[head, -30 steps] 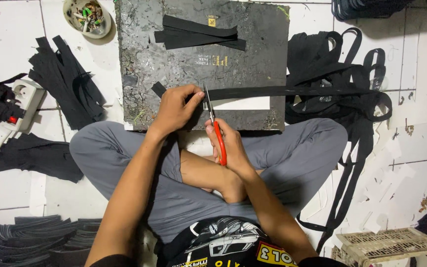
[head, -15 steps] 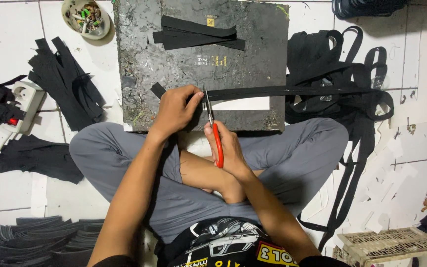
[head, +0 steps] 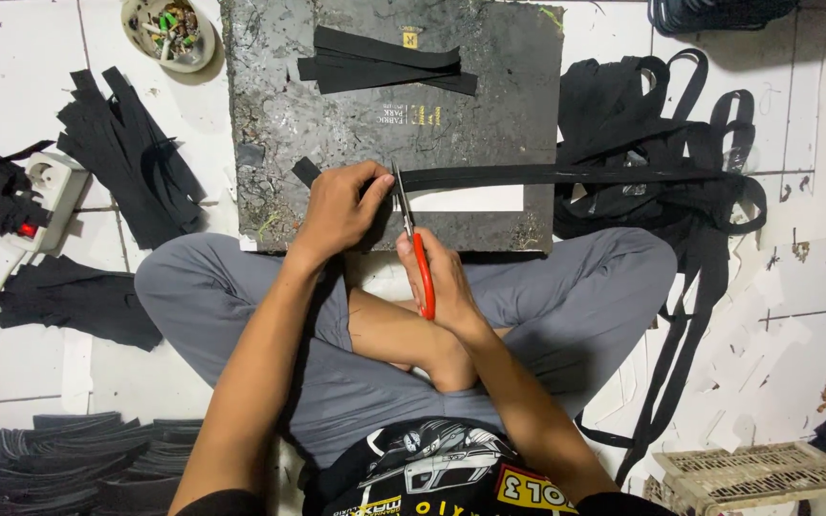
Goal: Sorting and cutting black fabric strips using scissors while sitting on the floor.
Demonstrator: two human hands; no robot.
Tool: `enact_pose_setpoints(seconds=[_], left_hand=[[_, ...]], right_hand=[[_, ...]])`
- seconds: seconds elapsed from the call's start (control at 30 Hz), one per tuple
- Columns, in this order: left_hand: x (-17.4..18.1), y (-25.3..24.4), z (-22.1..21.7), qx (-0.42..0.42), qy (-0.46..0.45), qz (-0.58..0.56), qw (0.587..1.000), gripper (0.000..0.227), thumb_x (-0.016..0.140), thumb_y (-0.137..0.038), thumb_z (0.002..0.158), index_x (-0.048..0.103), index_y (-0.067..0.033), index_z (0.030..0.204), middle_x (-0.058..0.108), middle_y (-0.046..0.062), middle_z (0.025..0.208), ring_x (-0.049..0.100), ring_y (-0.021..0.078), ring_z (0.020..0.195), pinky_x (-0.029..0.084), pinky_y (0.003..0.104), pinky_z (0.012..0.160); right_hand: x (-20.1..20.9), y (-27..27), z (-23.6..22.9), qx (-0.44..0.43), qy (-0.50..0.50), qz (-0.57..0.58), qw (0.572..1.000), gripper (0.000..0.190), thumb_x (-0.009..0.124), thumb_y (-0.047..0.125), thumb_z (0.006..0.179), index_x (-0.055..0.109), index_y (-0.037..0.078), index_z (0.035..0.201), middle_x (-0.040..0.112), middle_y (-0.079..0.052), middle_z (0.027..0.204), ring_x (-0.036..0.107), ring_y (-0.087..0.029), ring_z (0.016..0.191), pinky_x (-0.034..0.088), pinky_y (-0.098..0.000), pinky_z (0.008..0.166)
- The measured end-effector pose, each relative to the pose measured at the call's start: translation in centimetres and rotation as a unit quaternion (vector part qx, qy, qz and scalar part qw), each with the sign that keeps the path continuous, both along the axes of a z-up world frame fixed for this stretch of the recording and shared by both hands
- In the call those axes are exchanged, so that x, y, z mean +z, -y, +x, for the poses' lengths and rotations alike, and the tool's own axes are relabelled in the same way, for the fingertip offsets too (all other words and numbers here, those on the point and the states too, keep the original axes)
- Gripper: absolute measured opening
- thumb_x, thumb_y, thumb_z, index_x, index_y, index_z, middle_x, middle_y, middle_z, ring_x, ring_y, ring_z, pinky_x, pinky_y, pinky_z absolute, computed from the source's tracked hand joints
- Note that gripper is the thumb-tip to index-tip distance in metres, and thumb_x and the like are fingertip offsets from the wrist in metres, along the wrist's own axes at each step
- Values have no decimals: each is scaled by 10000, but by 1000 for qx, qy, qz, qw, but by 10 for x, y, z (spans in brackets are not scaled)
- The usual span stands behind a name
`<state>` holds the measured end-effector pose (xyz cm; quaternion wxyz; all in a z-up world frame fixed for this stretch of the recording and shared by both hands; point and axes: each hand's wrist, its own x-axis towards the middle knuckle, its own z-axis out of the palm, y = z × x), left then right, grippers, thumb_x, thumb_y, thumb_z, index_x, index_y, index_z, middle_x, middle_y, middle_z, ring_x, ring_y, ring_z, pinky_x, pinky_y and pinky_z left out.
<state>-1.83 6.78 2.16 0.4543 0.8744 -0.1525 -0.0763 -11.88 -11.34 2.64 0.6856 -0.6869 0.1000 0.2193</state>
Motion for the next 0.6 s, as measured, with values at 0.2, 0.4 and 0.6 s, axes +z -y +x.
enact_pose_setpoints(seconds=[0.2, 0.4, 0.6], left_hand=[[7, 1, 1, -4, 0, -3, 1000, 159, 620, -247, 1038, 699, -155, 934, 694, 146, 744, 696, 426, 768, 531, 475, 653], [4, 2, -1, -1, 7, 0, 1000, 163, 621, -247, 1039, 702, -150, 936, 682, 144, 723, 688, 414, 733, 527, 461, 643], [2, 0, -1, 2, 0, -27, 1000, 161, 629, -254, 1040, 705, -157, 936, 682, 147, 728, 687, 424, 744, 521, 460, 643]], right_hand=[[4, 0, 1, 5, 18, -8, 1000, 329, 476, 321, 1075, 607, 20, 1087, 511, -107, 397, 563, -197, 335, 446, -250, 361], [-4, 2, 0, 11, 24, -15, 1000, 332, 468, 343, 1082, 605, 41, 1084, 515, -106, 391, 566, -200, 332, 444, -245, 354], [18, -3, 5, -8, -36, 29, 999, 354, 486, 393, 1063, 598, 60, 1108, 520, -123, 426, 557, -205, 324, 447, -248, 309]])
